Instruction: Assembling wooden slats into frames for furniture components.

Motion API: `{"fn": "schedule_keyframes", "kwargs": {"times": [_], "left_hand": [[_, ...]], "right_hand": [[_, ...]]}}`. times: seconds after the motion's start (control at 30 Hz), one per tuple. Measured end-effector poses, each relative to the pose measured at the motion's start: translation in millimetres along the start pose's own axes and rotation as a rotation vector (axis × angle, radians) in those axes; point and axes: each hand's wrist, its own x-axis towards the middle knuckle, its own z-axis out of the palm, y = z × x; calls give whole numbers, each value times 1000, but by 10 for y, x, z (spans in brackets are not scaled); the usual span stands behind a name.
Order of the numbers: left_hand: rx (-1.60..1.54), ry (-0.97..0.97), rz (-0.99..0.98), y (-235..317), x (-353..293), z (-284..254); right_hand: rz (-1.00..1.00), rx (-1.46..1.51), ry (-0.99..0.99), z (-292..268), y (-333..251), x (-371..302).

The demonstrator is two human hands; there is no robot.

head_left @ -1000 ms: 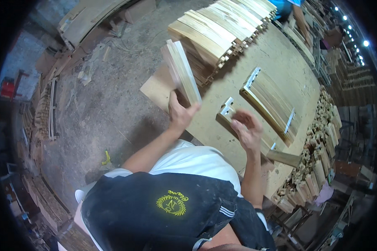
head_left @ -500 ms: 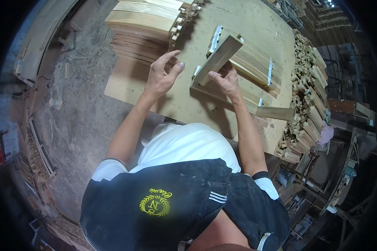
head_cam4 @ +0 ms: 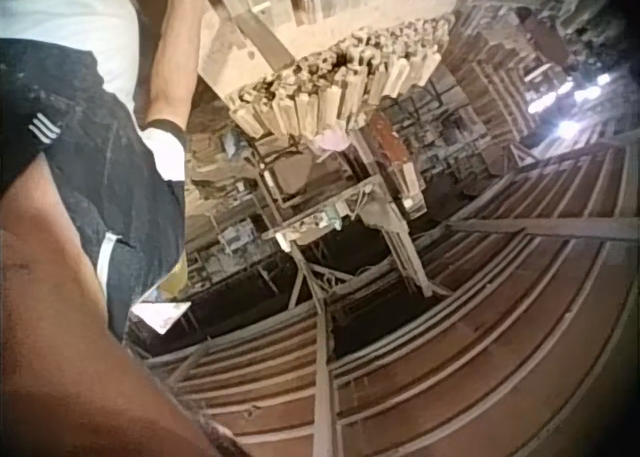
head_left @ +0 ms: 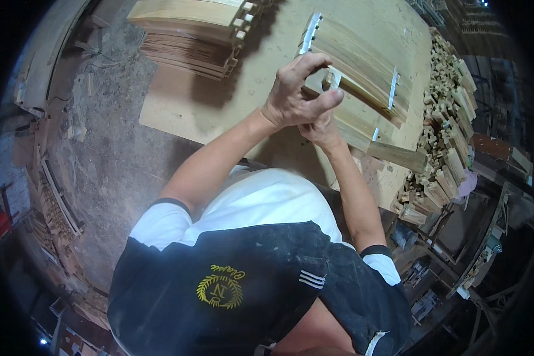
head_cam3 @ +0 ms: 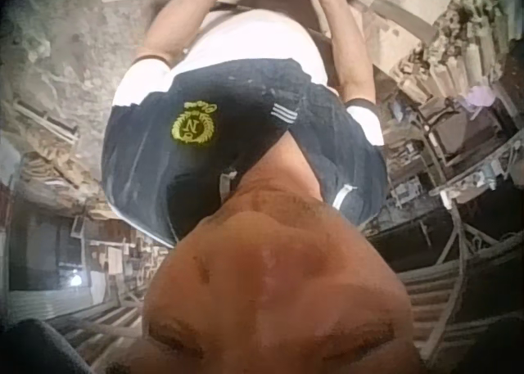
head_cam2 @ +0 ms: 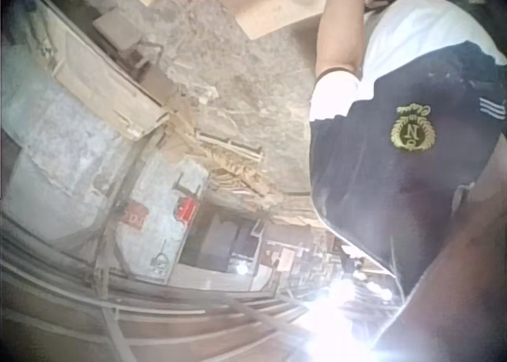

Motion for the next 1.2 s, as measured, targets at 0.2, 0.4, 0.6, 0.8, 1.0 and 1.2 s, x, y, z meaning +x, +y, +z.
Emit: {"fn": "schedule_keyframes", "kwargs": {"times": [0.2,0.4,0.6,0.8,1.0,1.2], "left_hand": [[-3,24,48,-95,-183,39],[-17,-75,-91,20,-124,-65],[41,2,-599,-429,-344,-535],[-28,-182,-984,-1024,-433,-393],[-190,37,-1103,-722,-151,-296],[-509,84,-331,129,219,-229]], "right_hand": [[119,-13,-83,217,113,-257],[464,192,121,-158,-373,-187],[1079,139,905,-1088,-328,-2060],[1048,-166,478,-1696,932,-3033],[761,269,810,-1555,1012,-2479],[984,725,1382,-2588,504,-1767]]}}
